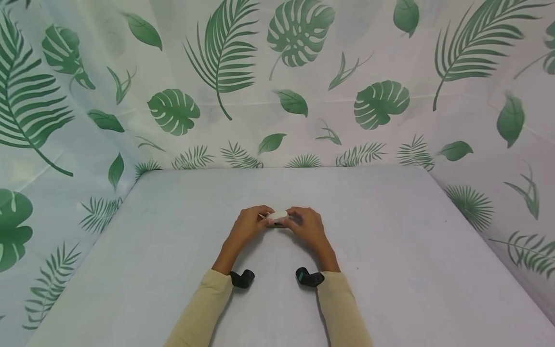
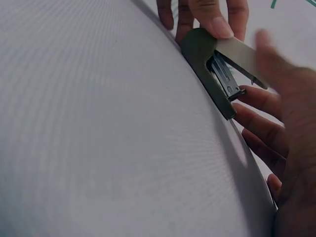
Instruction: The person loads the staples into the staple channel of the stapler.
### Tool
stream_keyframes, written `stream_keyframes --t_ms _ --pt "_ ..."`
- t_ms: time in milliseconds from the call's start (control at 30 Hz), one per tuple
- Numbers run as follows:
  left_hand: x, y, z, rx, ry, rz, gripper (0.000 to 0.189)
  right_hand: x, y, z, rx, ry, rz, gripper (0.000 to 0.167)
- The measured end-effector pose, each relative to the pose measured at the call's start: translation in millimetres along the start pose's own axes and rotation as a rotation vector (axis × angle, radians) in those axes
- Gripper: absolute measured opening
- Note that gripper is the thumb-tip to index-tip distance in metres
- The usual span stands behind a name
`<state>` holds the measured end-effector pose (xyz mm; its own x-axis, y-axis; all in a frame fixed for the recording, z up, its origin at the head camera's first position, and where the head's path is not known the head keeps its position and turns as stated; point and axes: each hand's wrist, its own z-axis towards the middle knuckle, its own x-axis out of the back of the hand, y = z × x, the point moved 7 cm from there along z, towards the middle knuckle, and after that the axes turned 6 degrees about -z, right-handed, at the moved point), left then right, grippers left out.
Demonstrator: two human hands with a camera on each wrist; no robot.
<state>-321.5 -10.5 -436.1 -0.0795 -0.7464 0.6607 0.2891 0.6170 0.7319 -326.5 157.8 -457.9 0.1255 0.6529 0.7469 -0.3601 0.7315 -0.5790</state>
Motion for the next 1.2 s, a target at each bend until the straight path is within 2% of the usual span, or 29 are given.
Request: stream_keyframes --t_ms 300,500,700,967,1067,1200 --pt "-4.0 -13.6 0.4 0.098 -0.001 -0.139 0.025 -2 7 2.1 -0.125 -0.05 0.123 0.035" --pt "-4.6 -14.9 1.3 0.098 0.001 -0.131 0.022 -3 7 2.3 -0.128 -0.056 0.215 0.03" --pt "-4.0 -12.5 0.9 0.079 0.005 -0.14 0.022 1 3 1.7 -0.088 -0.038 0.204 0.025" --pt "-2.8 -6.8 1.2 0.038 0.011 -0.141 0.021 8 -1 -0.1 0.015 0.019 0.089 0.02" --pt "-1.6 -7.2 1.5 0.045 0.005 -0.147 0.022 7 -1 -0.3 -0.009 0.004 0.098 0.026" --pt "-0.4 -8.1 2.4 0.054 -0.037 -0.156 0.03 6 1 1.2 -0.081 -0.042 0.116 0.033"
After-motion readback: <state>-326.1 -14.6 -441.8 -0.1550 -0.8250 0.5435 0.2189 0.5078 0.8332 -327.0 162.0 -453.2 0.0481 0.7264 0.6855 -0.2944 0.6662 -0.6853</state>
